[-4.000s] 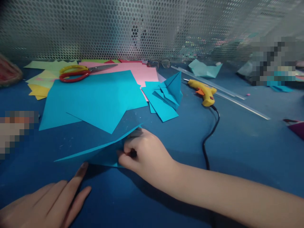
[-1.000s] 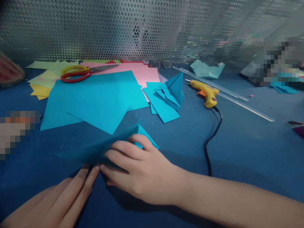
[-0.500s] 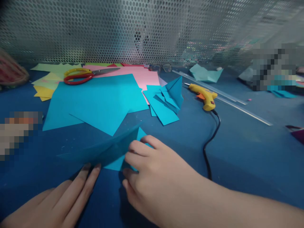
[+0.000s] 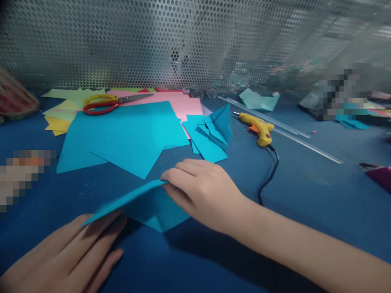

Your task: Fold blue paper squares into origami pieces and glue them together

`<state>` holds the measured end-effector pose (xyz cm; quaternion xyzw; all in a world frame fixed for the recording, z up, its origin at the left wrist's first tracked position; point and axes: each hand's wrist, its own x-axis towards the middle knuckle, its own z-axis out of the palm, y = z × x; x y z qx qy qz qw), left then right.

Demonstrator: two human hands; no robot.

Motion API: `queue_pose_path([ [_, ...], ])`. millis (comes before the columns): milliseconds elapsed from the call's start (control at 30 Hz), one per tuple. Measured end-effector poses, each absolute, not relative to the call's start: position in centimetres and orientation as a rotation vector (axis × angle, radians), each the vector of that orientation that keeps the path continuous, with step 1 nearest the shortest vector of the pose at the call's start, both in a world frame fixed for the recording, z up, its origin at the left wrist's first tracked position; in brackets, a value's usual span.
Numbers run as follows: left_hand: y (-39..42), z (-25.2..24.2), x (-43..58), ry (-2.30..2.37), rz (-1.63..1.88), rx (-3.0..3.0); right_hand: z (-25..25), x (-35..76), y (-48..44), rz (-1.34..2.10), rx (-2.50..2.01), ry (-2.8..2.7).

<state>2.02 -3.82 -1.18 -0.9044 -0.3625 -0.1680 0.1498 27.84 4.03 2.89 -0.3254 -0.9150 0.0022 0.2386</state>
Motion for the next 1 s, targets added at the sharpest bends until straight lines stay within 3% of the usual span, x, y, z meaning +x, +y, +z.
queue_pose_path([
  [100,-3.2,-0.7,2.3,-1.088,-0.609,-2.579,3.8,27.2,2.8,0.361,-1.061,-2.349],
  [333,-2.9,-1.2,1.8,-1.11,-0.54,-2.633,4.5,27.3,1.7,0.964,-1.256,-2.27],
  [600,-2.8,-1.5,1.1,-1.021,-0.403,-2.713,2.7,27.5,4.1,1.119,-1.376,-2.141],
  [800,-2.8,-1.2,1.1,-1.047,-0.321,-2.732,1.3,27.3,4.3,0.948,-1.335,-2.092],
  [1000,-1.5,-0.1,1.3,-0.89,-0.393,-2.774,0.8,27.6,4.6,0.212,-0.721,-2.543],
])
